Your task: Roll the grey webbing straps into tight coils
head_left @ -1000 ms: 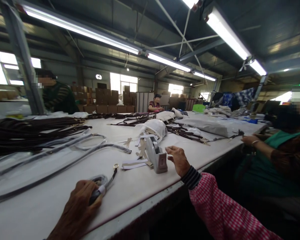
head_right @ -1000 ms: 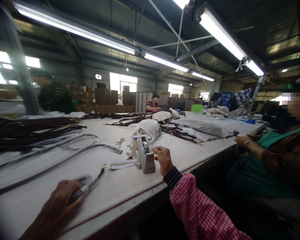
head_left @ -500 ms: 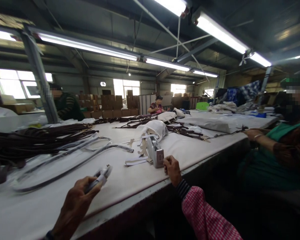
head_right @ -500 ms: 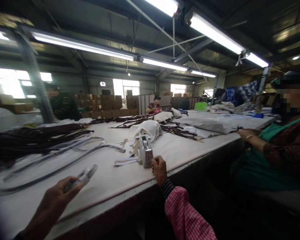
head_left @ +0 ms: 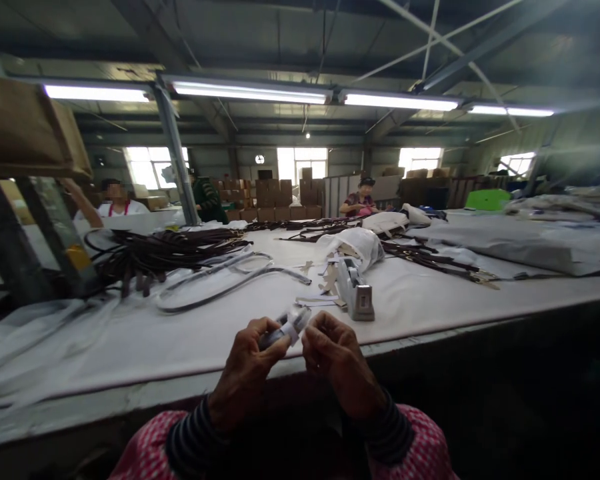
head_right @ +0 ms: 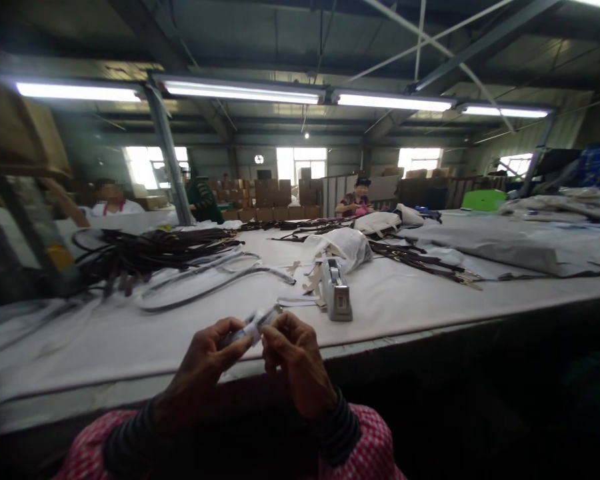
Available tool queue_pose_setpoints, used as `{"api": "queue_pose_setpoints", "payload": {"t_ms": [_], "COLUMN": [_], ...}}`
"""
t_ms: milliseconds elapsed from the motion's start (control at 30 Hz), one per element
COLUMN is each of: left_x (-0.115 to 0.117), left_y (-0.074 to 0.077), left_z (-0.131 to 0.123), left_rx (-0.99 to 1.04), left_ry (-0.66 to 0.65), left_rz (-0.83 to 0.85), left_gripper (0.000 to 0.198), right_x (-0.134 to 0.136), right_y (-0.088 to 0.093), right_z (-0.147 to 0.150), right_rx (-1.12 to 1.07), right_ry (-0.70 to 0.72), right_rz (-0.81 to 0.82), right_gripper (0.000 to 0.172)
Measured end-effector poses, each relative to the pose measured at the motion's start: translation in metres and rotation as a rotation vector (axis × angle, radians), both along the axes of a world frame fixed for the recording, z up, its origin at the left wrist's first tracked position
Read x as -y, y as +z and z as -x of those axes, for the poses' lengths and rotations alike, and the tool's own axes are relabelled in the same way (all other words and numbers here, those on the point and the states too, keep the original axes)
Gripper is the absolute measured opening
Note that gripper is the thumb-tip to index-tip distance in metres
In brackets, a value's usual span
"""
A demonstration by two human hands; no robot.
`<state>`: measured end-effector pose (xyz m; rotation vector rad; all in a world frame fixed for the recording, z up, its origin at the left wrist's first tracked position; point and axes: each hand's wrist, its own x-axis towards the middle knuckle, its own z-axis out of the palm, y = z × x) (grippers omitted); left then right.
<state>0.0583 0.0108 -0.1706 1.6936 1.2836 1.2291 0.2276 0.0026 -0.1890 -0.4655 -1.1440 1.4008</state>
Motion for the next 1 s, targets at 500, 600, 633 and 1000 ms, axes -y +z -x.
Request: {"api": "queue_pose_setpoints", "payload": {"t_ms": [500,600,633,1000], "left_x": [-0.002,0.001,0.002,0.004], "left_y": [-0.012,-0.006,-0.004,-0.003], "left_z": [-0.001,0.001,0.002,0.007], "left_rx": [-0.036,0.001,0.014,0.446], "left_ry": [0.094,0.051,0.039,-0.104], "left_rz": [-0.048,-0.007,0.011,0.282], "left_gripper": [0.023,0.025,0.026,0.036], "right_x": [-0.013,-0.016,-0.017,-0.023], "right_y": [-0.021,-0.024,-0.026,-0.036], "right_z": [0.026,0.025,0.025,0.061], "right_rx": [0.092,0.036,0.019,-0.260], "right_ry": [-0.079,-0.033,-0.021,0.008], "right_rz": [0.174,0.194,0.199,0.228], "right_gripper": [0.041,0.040,0.039,0.036]}}
